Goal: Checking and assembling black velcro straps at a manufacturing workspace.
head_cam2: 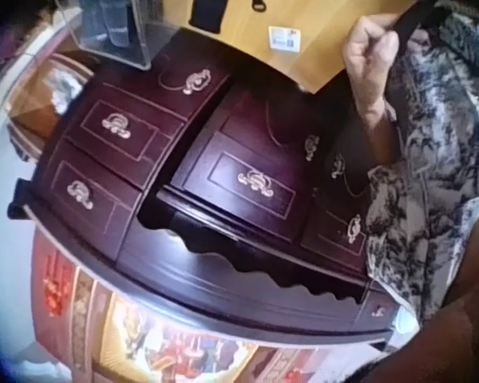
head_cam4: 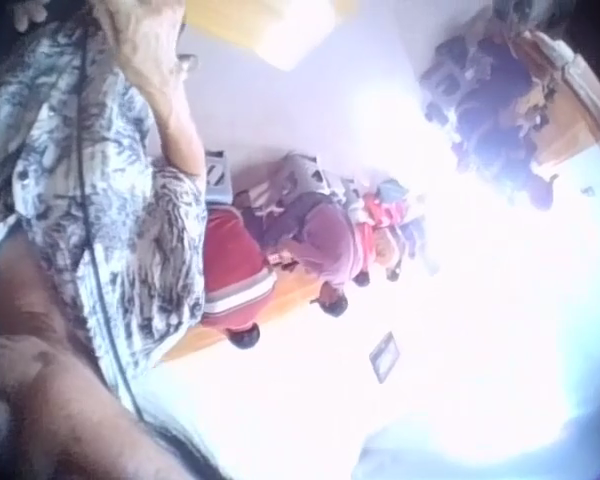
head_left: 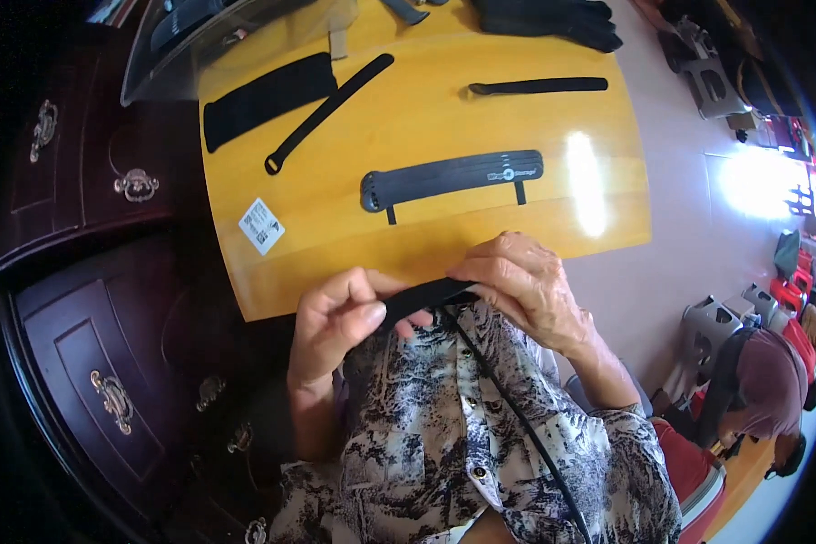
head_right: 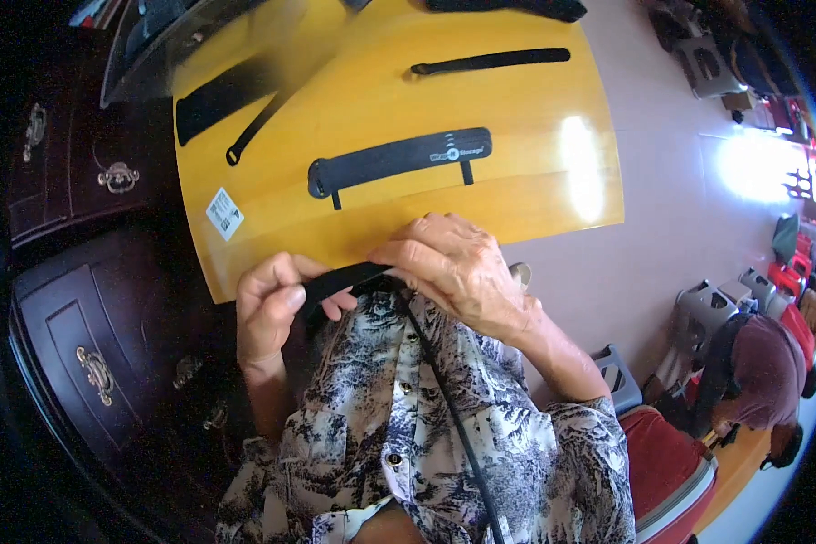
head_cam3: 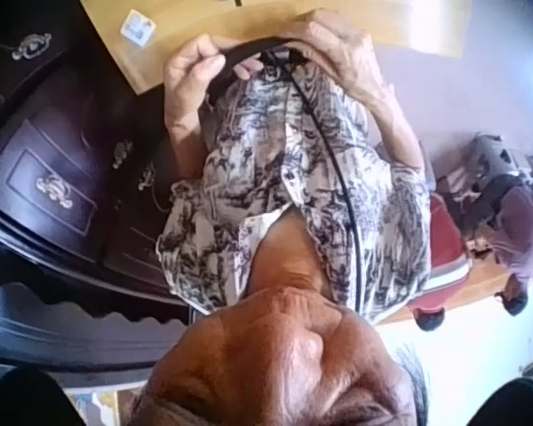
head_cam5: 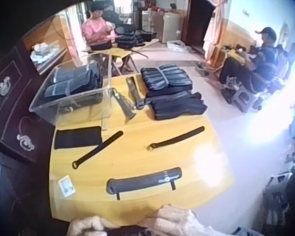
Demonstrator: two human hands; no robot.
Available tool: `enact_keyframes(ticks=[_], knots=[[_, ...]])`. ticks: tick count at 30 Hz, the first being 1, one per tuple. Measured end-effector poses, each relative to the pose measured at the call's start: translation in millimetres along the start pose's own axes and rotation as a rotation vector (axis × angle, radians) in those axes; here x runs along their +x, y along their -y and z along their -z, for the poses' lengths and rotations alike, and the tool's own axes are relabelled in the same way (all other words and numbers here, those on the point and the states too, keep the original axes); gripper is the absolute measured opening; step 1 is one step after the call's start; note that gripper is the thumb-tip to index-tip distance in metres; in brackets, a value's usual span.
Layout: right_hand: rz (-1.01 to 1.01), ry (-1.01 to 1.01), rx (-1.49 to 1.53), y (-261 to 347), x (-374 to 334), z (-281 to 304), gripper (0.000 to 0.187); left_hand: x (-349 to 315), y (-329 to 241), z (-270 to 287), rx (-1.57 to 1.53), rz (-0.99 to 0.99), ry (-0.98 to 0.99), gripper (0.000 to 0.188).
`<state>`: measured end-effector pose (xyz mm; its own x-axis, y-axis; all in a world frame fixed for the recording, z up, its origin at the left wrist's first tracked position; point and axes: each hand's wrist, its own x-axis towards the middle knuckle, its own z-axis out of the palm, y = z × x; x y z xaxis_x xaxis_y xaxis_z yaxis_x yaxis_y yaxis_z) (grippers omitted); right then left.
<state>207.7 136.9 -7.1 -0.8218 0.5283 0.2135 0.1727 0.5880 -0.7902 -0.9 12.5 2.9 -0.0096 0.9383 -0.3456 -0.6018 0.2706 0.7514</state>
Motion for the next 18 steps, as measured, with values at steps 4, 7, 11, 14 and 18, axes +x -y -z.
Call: enact_keyframes(ticks=[4, 7, 11, 14, 18], knots=[[-0.206, -0.023, 0.021, -4.5, -5.2, -8.4, 0.016, 12.4, 8.5, 9.6, 0.091, -0.009, -0.041, 0.012], [-0.329, -0.007, 0.013, -6.6, -6.7, -10.4, 0.015, 16.8, 13.5, 13.7, 0.319, -0.147, -0.131, 0.017], [-0.454, 0.084, 0.040, -6.6, -6.7, -8.7, 0.017, 15.3, 10.0, 19.8, 0.434, -0.159, -0.065, 0.019], [-0.525, 0.123, 0.056, -7.5, -2.0, -4.2, 0.017, 18.6, 12.2, 15.7, 0.507, -0.180, -0.122, 0.020], [-0.450, 0.134, -0.024, -11.8, 4.5, 4.9, 0.019, 22.1, 18.8, 23.4, 0.691, -0.225, -0.220, 0.015]])
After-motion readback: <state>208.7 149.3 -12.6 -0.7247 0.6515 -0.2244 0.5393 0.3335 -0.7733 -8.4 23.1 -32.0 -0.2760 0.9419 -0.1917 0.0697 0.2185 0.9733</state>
